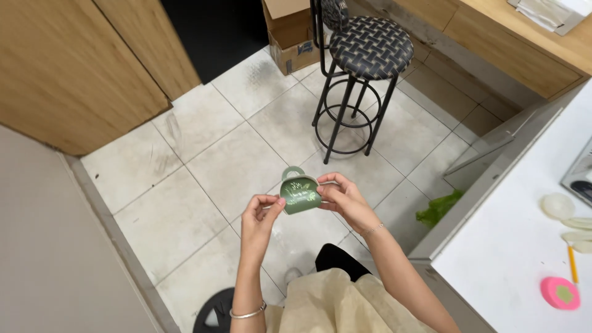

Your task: Assemble small green gift boxes and organize them on a shelf.

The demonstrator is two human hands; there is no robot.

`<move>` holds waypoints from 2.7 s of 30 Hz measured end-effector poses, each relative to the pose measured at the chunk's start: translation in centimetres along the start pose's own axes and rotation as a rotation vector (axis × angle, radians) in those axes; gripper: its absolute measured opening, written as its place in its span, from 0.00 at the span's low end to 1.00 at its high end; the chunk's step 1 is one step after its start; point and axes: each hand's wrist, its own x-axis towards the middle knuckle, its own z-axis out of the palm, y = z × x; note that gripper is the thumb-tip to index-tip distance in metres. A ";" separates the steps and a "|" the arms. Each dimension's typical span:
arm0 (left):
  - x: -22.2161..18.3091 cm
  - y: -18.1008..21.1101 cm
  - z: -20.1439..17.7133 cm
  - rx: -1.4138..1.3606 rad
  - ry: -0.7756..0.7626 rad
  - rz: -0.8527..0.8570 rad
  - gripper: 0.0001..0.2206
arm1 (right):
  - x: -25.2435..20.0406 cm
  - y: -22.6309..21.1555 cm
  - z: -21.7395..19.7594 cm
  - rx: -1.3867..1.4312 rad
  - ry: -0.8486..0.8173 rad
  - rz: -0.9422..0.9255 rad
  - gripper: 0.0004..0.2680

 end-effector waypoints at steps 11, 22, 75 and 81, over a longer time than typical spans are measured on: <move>18.7 1.1 -0.9 0.131 -0.057 -0.106 0.17 | 19.1 -2.6 -1.3 -0.018 0.002 0.041 0.12; 41.0 5.4 1.0 0.042 -0.036 -0.058 0.22 | 39.7 -13.7 -0.6 -0.098 -0.143 -0.034 0.15; 115.7 11.7 37.6 0.537 -1.143 0.126 0.37 | 93.4 -46.7 -30.5 -1.042 0.550 -0.038 0.05; 116.5 9.5 44.3 0.696 -1.217 0.132 0.39 | 92.1 -45.6 -36.2 -0.945 0.663 -0.022 0.04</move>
